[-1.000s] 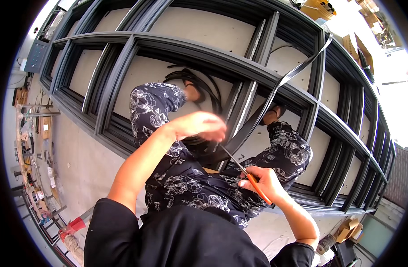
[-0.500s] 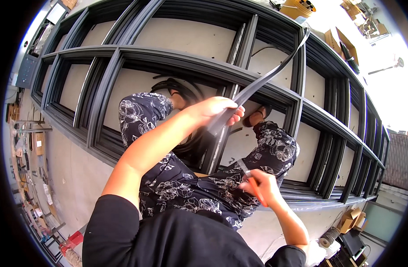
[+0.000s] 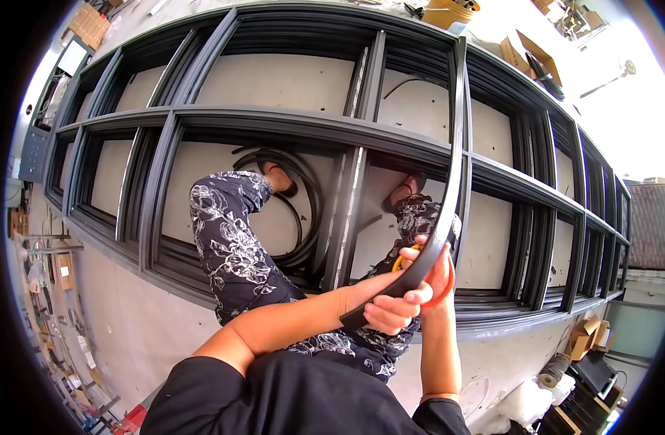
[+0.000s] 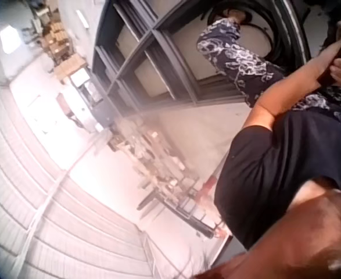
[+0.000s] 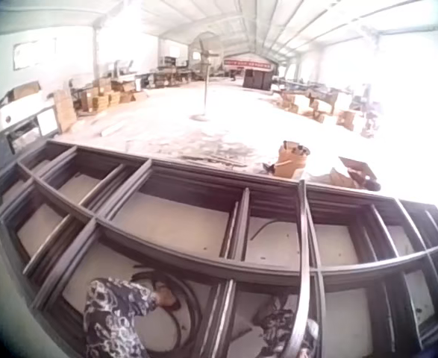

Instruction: The person installs a rubber seal into the grooves of a metal frame by hand and uses scissors to cut the seal to length.

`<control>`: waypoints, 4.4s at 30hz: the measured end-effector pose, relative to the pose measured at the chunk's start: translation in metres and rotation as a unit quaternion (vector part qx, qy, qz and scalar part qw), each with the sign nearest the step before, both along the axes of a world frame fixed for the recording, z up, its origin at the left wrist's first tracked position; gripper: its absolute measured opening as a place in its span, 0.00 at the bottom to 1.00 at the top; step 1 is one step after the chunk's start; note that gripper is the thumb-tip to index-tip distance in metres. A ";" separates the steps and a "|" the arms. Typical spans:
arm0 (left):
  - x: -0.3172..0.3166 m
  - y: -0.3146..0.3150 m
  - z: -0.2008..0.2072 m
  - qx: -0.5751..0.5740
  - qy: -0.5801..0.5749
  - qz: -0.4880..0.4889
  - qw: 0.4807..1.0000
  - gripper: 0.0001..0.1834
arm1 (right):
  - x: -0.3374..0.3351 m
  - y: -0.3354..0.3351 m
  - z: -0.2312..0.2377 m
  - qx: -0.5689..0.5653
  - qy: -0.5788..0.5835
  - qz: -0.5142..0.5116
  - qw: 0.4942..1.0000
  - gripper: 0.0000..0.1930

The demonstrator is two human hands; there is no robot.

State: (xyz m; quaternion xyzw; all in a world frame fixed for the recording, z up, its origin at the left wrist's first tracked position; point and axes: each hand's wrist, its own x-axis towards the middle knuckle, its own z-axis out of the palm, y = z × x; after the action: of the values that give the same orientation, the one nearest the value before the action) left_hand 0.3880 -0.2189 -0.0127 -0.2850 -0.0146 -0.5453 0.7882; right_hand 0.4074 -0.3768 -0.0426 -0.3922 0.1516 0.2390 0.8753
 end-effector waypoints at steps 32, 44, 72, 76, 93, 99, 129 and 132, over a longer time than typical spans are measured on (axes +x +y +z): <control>0.142 -0.185 -0.178 0.896 -0.350 -0.007 0.273 0.25 | 0.018 -0.134 -0.097 -0.743 -0.053 0.189 0.640 0.20; 0.136 -0.198 -0.192 0.860 -0.354 -0.035 0.365 0.26 | -0.008 -0.136 -0.103 -0.811 -0.075 0.223 0.535 0.11; 0.152 -0.181 -0.160 0.794 -0.391 -0.154 0.438 0.29 | -0.046 -0.143 -0.105 -0.855 -0.093 0.203 0.469 0.18; 0.182 -0.204 -0.178 0.887 -0.228 -0.024 0.400 0.32 | -0.045 -0.143 -0.108 -0.844 -0.095 0.195 0.491 0.17; 0.290 -0.214 -0.208 0.935 -0.142 0.132 0.298 0.25 | -0.050 -0.152 -0.115 -0.824 -0.078 0.184 0.530 0.17; 0.291 -0.212 -0.231 0.865 -0.021 0.237 0.441 0.17 | -0.046 -0.154 -0.114 -0.825 -0.082 0.190 0.525 0.18; 0.295 -0.202 -0.227 0.724 0.144 0.260 0.622 0.11 | -0.045 -0.153 -0.115 -0.834 -0.091 0.196 0.507 0.18; 0.295 -0.193 -0.222 0.690 0.114 0.262 0.665 0.16 | -0.049 -0.158 -0.115 -0.832 -0.114 0.173 0.514 0.19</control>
State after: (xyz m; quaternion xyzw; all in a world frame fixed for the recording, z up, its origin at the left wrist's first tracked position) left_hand 0.6832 -0.4121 -0.2342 0.2959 0.3816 -0.1338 0.8654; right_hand 0.3583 -0.5351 -0.1573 -0.9836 0.1088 0.1038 0.0998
